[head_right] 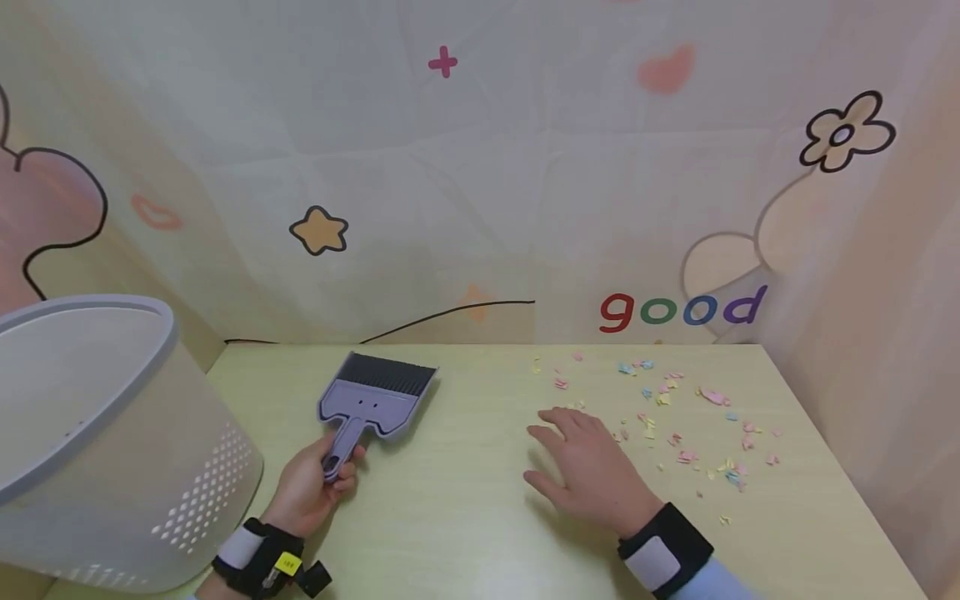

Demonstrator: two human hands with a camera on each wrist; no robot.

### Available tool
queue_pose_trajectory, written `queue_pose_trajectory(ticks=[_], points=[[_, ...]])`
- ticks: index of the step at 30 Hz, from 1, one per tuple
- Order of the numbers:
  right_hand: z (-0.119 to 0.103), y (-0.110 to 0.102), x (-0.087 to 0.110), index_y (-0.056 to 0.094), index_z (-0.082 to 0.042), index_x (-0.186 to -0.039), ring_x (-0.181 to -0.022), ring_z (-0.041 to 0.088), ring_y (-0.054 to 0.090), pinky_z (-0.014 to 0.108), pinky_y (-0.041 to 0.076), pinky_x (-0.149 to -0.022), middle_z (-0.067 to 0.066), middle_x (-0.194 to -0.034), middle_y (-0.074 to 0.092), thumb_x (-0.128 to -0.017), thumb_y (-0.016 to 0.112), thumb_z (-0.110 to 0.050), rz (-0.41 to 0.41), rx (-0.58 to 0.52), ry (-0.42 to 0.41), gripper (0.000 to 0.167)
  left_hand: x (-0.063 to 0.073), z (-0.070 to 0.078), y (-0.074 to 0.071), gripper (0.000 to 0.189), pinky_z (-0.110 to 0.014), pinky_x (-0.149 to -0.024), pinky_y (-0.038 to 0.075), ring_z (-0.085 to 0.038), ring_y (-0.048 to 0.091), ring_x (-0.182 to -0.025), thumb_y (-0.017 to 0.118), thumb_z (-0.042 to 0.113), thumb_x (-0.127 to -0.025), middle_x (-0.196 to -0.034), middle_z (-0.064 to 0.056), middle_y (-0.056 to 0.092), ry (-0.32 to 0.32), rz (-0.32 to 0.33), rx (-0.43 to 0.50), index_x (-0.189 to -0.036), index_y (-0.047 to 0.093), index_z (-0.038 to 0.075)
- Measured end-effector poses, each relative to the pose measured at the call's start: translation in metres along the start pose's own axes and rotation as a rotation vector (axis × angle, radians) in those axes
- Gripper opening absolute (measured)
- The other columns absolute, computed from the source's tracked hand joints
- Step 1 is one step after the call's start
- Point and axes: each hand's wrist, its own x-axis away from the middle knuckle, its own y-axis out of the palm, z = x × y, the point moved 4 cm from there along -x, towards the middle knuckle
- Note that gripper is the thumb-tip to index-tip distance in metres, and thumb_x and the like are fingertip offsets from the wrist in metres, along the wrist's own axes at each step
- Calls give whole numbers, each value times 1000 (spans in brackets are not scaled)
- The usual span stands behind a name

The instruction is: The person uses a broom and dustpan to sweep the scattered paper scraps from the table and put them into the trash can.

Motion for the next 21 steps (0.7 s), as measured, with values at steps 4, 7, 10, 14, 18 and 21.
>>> queue_pose_trajectory(ticks=[4,7,10,14,18,21], points=[[-45,3,-13,72,-18,-126,-126,24,59,49,47,-108,5,-133,65,-93,77,-40,-2,-42,-148,41,9,-9,26,41,-17,-53,35,-2,45,-60,24,23,-114,-89,1,62,-17,-89,16,-137,45,-3],[-80,6,-19,73,-21,-124,-119,18,61,42,49,-104,-1,-125,66,-92,77,-37,21,-57,-283,36,19,-15,45,42,-18,-53,36,-3,46,-59,20,32,-115,-88,1,64,-43,-167,56,-125,49,4],[-109,11,-23,72,-22,-122,-109,13,60,36,50,-99,-6,-117,64,-93,76,-36,27,-68,-392,33,29,-20,61,46,-18,-54,35,-3,47,-60,16,42,-115,-89,2,64,-68,-261,89,-116,48,9],[-133,19,-24,71,-25,-118,-101,8,54,31,47,-93,-10,-109,57,-97,71,-33,3,-85,-456,23,43,-29,79,53,-20,-57,34,-5,46,-64,12,50,-113,-90,6,60,-113,-340,97,-116,48,11],[-142,23,-21,68,-26,-108,-100,7,53,29,45,-92,-10,-106,54,-100,66,-30,10,-97,-481,9,56,-38,90,65,-22,-59,34,-6,49,-71,8,53,-112,-93,7,59,-179,-377,85,-130,48,6],[-144,24,-17,67,-26,-97,-95,5,50,23,42,-86,-11,-102,53,-97,68,-28,21,-106,-504,2,63,-45,96,71,-23,-60,35,-7,49,-75,2,55,-110,-96,6,57,-235,-431,89,-137,46,5]])
